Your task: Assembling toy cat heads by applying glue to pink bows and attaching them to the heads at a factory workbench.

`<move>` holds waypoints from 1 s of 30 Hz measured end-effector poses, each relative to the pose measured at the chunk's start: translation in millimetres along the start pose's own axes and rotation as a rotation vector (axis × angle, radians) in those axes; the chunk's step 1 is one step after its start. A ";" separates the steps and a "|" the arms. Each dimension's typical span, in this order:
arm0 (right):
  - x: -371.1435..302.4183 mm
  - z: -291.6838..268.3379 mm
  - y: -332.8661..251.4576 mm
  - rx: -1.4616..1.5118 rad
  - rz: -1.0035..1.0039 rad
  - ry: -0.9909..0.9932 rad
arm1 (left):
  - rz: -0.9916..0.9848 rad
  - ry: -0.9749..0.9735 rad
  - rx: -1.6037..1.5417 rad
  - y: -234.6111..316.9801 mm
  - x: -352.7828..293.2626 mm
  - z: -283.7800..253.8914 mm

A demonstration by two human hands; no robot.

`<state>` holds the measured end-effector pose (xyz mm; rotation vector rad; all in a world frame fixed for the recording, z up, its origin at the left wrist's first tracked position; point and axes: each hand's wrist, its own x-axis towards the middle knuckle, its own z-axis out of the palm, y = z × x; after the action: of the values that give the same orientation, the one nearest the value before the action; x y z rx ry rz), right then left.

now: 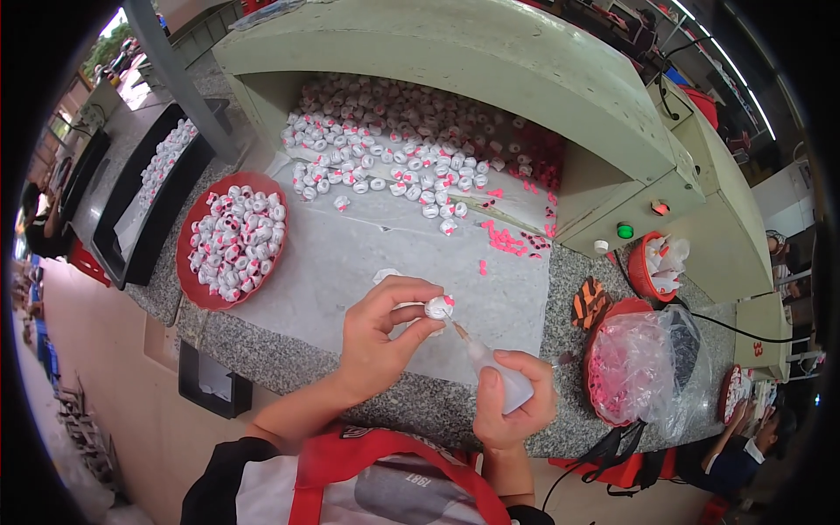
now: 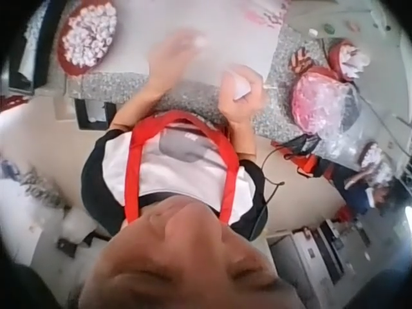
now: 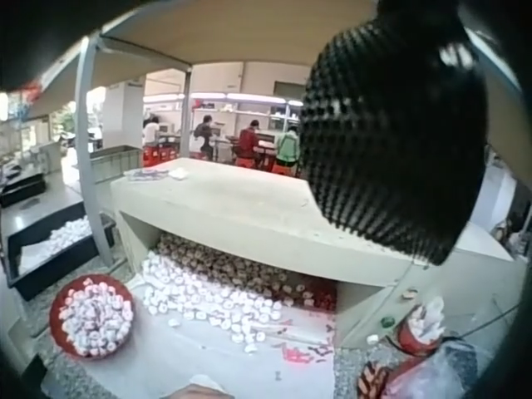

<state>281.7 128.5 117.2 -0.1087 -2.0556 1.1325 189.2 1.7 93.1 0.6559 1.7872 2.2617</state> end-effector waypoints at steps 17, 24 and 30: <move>6.0 1.8 -8.0 -0.019 0.012 -0.022 | -0.051 0.027 -0.113 2.8 2.1 -2.4; 7.0 -0.5 -3.0 -0.055 -0.129 -0.069 | -0.160 -0.020 -0.208 3.1 4.0 -4.0; 4.7 -3.0 -1.7 0.001 -0.067 -0.050 | -0.301 -0.022 -0.288 2.6 5.9 -6.6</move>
<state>280.9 131.5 122.2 -0.0108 -2.0865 1.1051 181.4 -2.4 95.7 0.3310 1.3999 2.2275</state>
